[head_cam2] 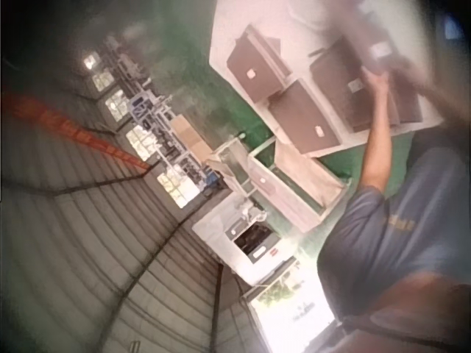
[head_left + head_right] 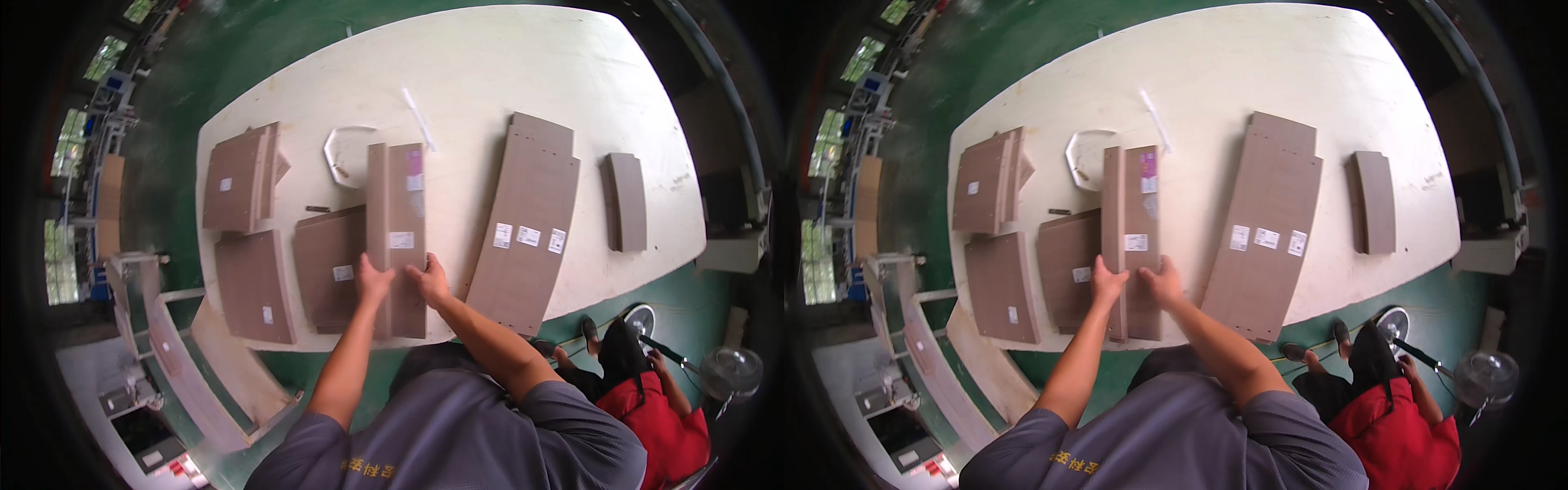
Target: The person places a wood panel on a strapping machine, wraps a plastic strap around it, and then moves to a table to sort and stack several furniture panels by hand.
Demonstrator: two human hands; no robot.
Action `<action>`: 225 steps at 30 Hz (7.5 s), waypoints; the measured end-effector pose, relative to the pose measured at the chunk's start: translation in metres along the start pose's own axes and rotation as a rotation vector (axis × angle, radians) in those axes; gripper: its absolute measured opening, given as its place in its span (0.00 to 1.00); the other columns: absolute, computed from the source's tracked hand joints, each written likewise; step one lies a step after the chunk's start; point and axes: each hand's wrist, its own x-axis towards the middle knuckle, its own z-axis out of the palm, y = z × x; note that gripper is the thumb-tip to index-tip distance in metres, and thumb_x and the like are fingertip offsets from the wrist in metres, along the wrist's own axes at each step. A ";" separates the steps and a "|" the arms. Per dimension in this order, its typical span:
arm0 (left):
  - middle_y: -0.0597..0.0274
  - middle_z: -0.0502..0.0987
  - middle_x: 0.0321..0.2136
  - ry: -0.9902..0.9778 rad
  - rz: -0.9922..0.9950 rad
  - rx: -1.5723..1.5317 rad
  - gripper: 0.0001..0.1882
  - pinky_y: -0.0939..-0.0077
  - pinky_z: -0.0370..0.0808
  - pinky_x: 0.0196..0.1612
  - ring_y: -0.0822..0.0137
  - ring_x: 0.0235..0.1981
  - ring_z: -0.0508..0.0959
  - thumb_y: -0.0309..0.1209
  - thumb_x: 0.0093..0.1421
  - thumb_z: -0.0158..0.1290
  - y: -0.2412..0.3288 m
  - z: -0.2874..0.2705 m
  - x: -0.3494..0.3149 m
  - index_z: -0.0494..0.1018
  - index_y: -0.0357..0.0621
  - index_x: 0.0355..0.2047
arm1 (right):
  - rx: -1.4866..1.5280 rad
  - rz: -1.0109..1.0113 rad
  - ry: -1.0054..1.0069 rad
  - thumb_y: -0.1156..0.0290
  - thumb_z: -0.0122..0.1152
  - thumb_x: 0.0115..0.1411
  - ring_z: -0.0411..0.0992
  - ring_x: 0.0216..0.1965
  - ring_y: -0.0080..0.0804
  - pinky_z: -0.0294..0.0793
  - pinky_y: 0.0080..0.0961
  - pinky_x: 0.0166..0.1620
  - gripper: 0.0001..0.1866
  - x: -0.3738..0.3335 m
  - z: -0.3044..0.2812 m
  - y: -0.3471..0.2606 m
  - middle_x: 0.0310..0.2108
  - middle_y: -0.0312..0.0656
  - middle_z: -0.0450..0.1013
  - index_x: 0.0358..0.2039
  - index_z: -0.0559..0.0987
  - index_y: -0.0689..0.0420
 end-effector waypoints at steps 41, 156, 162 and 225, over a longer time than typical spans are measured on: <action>0.40 0.51 0.75 -0.507 0.401 -0.387 0.32 0.62 0.46 0.76 0.50 0.77 0.49 0.33 0.73 0.47 0.155 0.215 -0.049 0.54 0.30 0.72 | -0.400 -0.331 0.418 0.74 0.63 0.59 0.42 0.78 0.47 0.46 0.33 0.75 0.46 -0.053 -0.312 -0.084 0.78 0.58 0.39 0.75 0.54 0.59; 0.44 0.72 0.62 -0.511 0.321 -0.509 0.35 0.65 0.68 0.66 0.56 0.63 0.72 0.19 0.60 0.59 0.103 0.221 -0.041 0.61 0.29 0.68 | -0.454 -0.331 0.471 0.67 0.68 0.59 0.45 0.76 0.60 0.51 0.41 0.74 0.34 -0.077 -0.303 -0.051 0.76 0.67 0.40 0.66 0.72 0.60; 0.42 0.70 0.64 -0.603 0.269 -0.543 0.36 0.65 0.67 0.68 0.54 0.66 0.70 0.22 0.59 0.62 0.124 0.194 -0.060 0.63 0.29 0.67 | -0.450 -0.290 0.480 0.71 0.67 0.60 0.47 0.77 0.49 0.55 0.35 0.73 0.34 -0.085 -0.298 -0.054 0.78 0.55 0.37 0.67 0.71 0.57; 0.35 0.73 0.55 -0.658 0.055 -0.091 0.44 0.51 0.75 0.57 0.40 0.56 0.76 0.51 0.51 0.70 0.100 0.195 -0.156 0.63 0.31 0.55 | 0.653 0.117 0.734 0.55 0.73 0.61 0.69 0.60 0.37 0.70 0.52 0.63 0.29 -0.188 -0.217 0.083 0.59 0.35 0.72 0.59 0.74 0.49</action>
